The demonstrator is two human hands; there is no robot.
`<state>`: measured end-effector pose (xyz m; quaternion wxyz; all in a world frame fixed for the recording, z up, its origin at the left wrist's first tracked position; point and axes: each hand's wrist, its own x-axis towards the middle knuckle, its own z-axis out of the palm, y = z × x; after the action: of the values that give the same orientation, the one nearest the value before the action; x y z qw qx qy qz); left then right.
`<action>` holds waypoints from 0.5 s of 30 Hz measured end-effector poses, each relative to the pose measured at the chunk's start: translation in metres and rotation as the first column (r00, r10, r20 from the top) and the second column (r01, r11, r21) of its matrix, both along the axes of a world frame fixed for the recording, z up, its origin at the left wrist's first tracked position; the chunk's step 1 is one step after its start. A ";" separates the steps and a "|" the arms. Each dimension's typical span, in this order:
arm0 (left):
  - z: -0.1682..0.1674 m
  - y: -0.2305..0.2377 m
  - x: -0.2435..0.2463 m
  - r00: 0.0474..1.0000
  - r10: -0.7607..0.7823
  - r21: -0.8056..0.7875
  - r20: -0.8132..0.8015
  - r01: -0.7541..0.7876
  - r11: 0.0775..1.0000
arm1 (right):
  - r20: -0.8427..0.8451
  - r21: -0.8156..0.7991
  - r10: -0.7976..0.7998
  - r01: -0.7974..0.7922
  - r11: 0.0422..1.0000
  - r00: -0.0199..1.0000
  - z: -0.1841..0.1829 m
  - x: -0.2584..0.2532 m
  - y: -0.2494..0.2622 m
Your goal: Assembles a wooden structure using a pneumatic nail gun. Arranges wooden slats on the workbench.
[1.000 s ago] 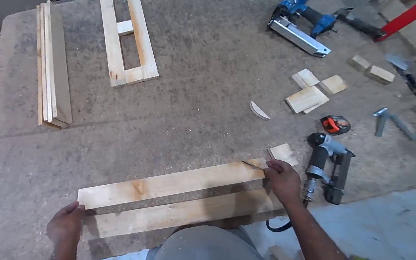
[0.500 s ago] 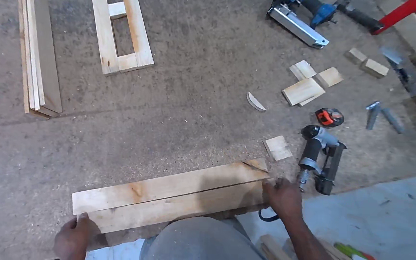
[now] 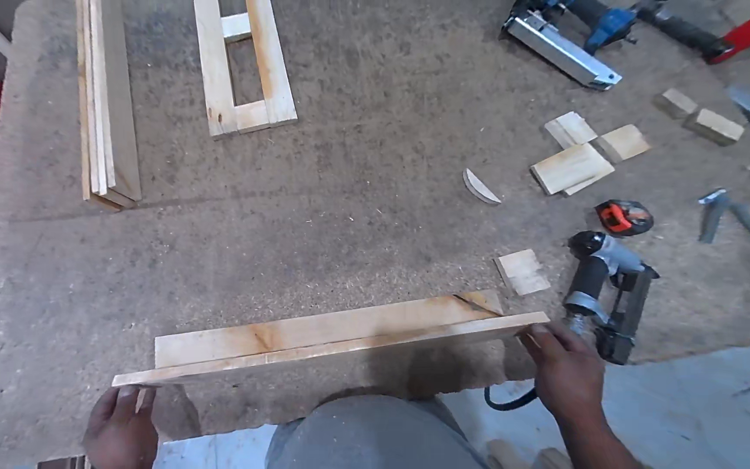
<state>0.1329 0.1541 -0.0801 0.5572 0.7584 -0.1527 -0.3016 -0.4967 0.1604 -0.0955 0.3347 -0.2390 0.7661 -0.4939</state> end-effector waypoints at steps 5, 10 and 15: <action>0.008 -0.009 0.008 0.967 0.065 -0.245 -0.247 -0.127 0.961 | 0.358 -0.233 -0.086 0.178 0.956 0.930 0.015 -0.004 -0.017; 0.011 -0.008 0.016 0.872 -0.090 -0.486 -0.481 -0.179 0.855 | 0.441 -0.387 0.140 0.047 0.921 0.887 0.025 -0.009 -0.025; 0.008 -0.010 0.033 0.781 -0.353 -0.679 -0.516 -0.121 0.724 | 0.108 -0.158 0.045 -0.027 0.987 0.993 0.024 -0.001 -0.037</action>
<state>0.1663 0.1438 -0.0725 0.7913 0.3485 -0.1129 -0.4896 -0.4974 0.1236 -0.0719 0.3661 -0.2503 0.7007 -0.5589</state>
